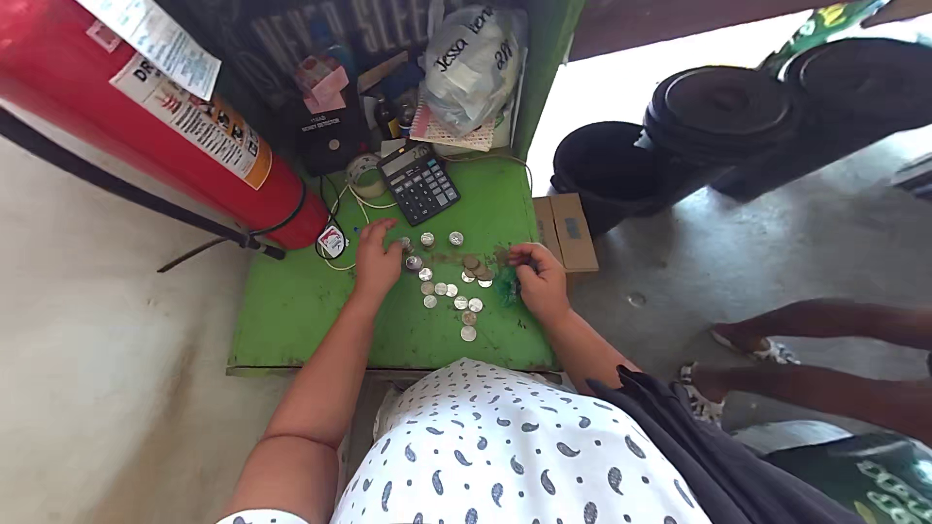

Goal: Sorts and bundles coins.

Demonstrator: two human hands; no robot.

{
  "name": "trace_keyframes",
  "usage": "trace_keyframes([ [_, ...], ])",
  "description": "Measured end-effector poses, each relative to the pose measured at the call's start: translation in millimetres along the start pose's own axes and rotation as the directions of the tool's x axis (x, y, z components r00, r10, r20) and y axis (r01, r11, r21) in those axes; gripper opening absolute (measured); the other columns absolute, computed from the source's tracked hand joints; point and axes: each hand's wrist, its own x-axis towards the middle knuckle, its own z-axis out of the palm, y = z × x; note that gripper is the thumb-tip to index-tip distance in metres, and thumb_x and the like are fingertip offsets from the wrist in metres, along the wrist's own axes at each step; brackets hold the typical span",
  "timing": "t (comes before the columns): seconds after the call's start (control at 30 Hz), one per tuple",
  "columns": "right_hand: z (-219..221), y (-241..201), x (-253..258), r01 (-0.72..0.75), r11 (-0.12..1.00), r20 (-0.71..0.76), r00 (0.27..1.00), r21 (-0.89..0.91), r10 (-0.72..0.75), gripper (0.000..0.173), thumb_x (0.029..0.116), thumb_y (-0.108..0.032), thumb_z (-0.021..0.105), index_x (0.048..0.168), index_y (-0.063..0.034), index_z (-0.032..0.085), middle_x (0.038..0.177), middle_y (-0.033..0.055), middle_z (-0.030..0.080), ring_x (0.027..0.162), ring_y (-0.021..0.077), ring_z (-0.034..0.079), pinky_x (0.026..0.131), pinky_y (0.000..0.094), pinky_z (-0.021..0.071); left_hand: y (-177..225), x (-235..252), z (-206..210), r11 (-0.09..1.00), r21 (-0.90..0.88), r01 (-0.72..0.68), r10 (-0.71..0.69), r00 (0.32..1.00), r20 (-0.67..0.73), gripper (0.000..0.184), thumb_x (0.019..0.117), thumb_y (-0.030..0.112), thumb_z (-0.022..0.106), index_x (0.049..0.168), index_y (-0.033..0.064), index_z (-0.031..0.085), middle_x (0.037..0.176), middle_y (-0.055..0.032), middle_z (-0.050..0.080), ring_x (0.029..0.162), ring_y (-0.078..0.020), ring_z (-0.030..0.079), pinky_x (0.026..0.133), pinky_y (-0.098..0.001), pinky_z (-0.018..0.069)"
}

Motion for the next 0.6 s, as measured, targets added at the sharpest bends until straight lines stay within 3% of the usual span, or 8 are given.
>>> trace_keyframes([
  [0.1,0,4,-3,0.003,1.0,-0.028,1.0,0.016,-0.003,0.03,0.092,0.0,0.046,0.112,0.0025,0.067,0.106,0.013,0.067,0.098,0.0157,0.066,0.09,0.0335,0.0557,6,-25,3,0.996,-0.062,-0.057,0.051,0.995,-0.089,0.025,0.0998,0.008,0.053,0.116,0.0012,0.071,0.125,-0.0161,0.066,0.113,-0.024,0.064,0.095,-0.0413,0.0546],
  [0.17,2,4,-4,0.006,1.0,-0.03,1.0,-0.002,-0.006,0.026,0.0924,0.0,0.047,0.108,0.0022,0.068,0.103,0.0118,0.068,0.095,0.0145,0.065,0.087,0.0324,0.0547,2,-54,14,0.991,-0.065,-0.117,0.109,0.988,-0.112,0.022,0.1003,0.008,0.054,0.11,-0.0002,0.072,0.119,-0.016,0.068,0.108,-0.0233,0.066,0.092,-0.0405,0.0563],
  [0.23,4,2,-3,0.008,0.999,-0.016,1.0,-0.043,-0.008,0.024,0.0926,-0.001,0.048,0.106,0.0018,0.068,0.1,0.0115,0.067,0.093,0.0148,0.064,0.085,0.0323,0.0542,-9,-83,32,0.989,-0.06,-0.133,0.127,0.987,-0.099,0.022,0.1009,0.01,0.054,0.11,-0.0002,0.072,0.121,-0.0157,0.068,0.112,-0.0228,0.066,0.096,-0.0408,0.0561],
  [0.33,5,1,-3,0.017,0.992,0.041,0.999,-0.125,-0.012,0.029,0.0915,-0.002,0.048,0.114,0.0029,0.066,0.109,0.0167,0.066,0.101,0.0226,0.065,0.09,0.0394,0.0539,-14,-116,63,0.996,0.035,-0.087,0.088,0.996,-0.032,0.037,0.1034,0.024,0.056,0.131,0.0013,0.066,0.142,-0.0178,0.059,0.135,-0.0274,0.056,0.112,-0.0454,0.047],
  [0.4,4,-3,1,0.059,0.975,0.162,0.987,-0.213,-0.024,0.042,0.0901,-0.003,0.048,0.129,0.0021,0.063,0.133,0.0208,0.061,0.123,0.0311,0.059,0.103,0.0486,0.0493,-11,-123,82,0.968,0.242,-0.071,0.064,0.997,0.038,0.058,0.1037,0.043,0.053,0.148,0.0054,0.053,0.158,-0.0182,0.044,0.15,-0.0331,0.037,0.122,-0.0516,0.0323],
  [0.47,5,-8,8,0.151,0.925,0.388,0.922,-0.348,-0.004,0.058,0.0912,-0.011,0.047,0.148,-0.0022,0.051,0.159,0.0186,0.043,0.149,0.036,0.037,0.12,0.0571,0.0321,-6,-122,94,0.903,0.422,-0.078,0.052,0.996,0.073,0.076,0.102,0.062,0.045,0.156,0.0081,0.043,0.165,-0.0168,0.035,0.154,-0.0346,0.029,0.124,-0.0545,0.0258],
  [0.53,11,-4,11,0.262,0.864,0.528,0.849,-0.43,0.005,0.064,0.093,-0.02,0.044,0.156,-0.0053,0.042,0.166,0.0158,0.034,0.156,0.0374,0.023,0.124,0.0622,0.0176,-5,-126,101,0.883,0.464,-0.066,0.053,0.998,0.042,0.085,0.1005,0.07,0.04,0.158,0.007,0.039,0.166,-0.0176,0.033,0.155,-0.0352,0.029,0.125,-0.0546,0.0257],
  [0.6,15,-2,10,0.328,0.83,0.595,0.804,-0.451,0.006,0.065,0.0944,-0.022,0.041,0.157,-0.0069,0.04,0.167,0.0154,0.031,0.157,0.0373,0.019,0.125,0.0628,0.0134,-2,-142,104,0.912,0.41,0.001,0.023,0.998,-0.052,0.087,0.1007,0.071,0.037,0.158,0.0055,0.038,0.166,-0.0195,0.032,0.155,-0.0362,0.028,0.125,-0.0549,0.0248],
])
